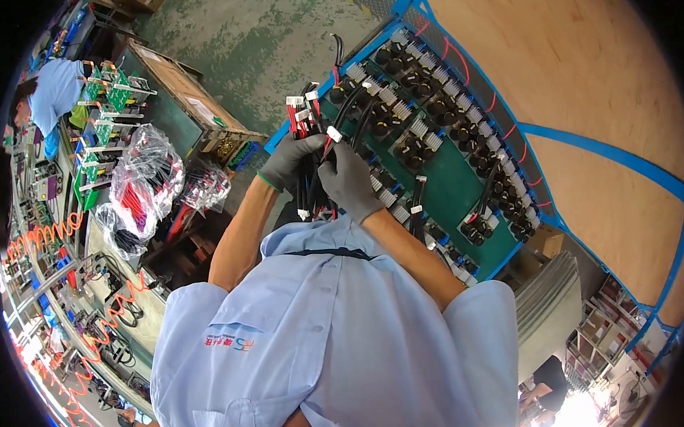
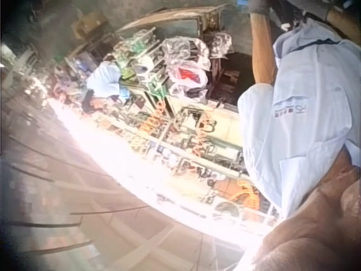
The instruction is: Connecting wiring harnesses to electronic units mounted on a rack.
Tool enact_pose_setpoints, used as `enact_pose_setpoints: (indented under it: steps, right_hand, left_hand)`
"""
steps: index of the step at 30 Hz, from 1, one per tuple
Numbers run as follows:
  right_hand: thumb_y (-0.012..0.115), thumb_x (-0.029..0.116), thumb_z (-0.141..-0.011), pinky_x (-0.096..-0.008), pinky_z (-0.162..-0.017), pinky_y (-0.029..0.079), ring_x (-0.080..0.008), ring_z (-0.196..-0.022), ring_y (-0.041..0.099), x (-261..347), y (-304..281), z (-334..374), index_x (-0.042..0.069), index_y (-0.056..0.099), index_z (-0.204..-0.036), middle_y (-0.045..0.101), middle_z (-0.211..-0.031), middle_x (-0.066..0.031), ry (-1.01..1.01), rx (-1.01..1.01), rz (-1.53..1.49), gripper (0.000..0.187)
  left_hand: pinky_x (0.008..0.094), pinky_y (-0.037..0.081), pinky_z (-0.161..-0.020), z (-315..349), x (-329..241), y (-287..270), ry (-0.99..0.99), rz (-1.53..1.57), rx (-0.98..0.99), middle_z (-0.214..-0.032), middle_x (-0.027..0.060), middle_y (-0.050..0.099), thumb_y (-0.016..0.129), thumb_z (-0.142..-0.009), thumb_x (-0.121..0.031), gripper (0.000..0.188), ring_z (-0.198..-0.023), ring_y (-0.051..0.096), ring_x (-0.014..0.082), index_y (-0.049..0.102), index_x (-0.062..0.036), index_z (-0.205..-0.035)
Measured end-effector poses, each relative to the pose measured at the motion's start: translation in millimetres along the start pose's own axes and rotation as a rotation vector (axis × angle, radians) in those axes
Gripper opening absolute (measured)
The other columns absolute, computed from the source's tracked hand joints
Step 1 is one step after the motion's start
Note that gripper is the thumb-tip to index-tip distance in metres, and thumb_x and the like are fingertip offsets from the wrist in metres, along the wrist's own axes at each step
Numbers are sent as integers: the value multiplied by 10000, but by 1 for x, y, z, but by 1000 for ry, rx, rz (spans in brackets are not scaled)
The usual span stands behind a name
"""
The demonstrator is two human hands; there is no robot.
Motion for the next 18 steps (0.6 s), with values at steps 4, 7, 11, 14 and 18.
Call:
enact_pose_setpoints:
  steps: [4, 7, 11, 14, 18]
  right_hand:
    - [636, 247, -922, -372, -644, 469, -220, -666, 588, 2, -1, 4, -15, 625, -942, 602, -729, -149, 169, -111, -152, 263]
    - [606, 272, -974, -346, -673, 468, -169, -695, 579, -19, 5, 10, -14, 652, -1050, 652, -778, -117, 180, -149, -219, 299]
    - [524, 205, -1024, -325, -832, 527, -168, -903, 670, 6, -20, 23, -7, 653, -1033, 713, -1019, -115, 68, -367, -479, 248]
    - [530, 233, -1030, -298, -666, 548, -131, -712, 629, 20, -63, 18, 19, 577, -1168, 656, -881, -79, 152, -275, -838, 259]
    - [606, 271, -995, -253, -452, 464, -83, -534, 539, 21, -155, -14, 27, 548, -1219, 624, -830, -77, 230, -339, -453, 336]
  left_hand:
    - [301, 540, -741, 2, -3, 10, 11, -167, -183, -899, 30, 705, 762, -843, -120, 211, -790, 655, 133, 696, -23, -1019]
    - [286, 529, -733, 1, -2, 14, 77, -182, -246, -927, 37, 704, 745, -839, -95, 216, -792, 650, 130, 689, -15, -1031]
    - [304, 548, -698, 0, 3, -5, 124, -22, -334, -889, 50, 693, 698, -829, -73, 209, -756, 660, 152, 670, -17, -1028]
    - [309, 545, -673, 9, -2, -12, 66, 29, -336, -854, 51, 683, 688, -820, -84, 179, -717, 657, 159, 666, -24, -988]
    - [317, 535, -646, 8, -2, -21, 67, -70, -347, -818, 41, 673, 683, -820, -82, 162, -696, 654, 156, 662, -27, -970]
Point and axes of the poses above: each hand's wrist, its own z-axis away from the middle knuckle, its own y-axis out of the palm, x = y × z, the point moved 4 cm from there along -z, towards the middle knuckle
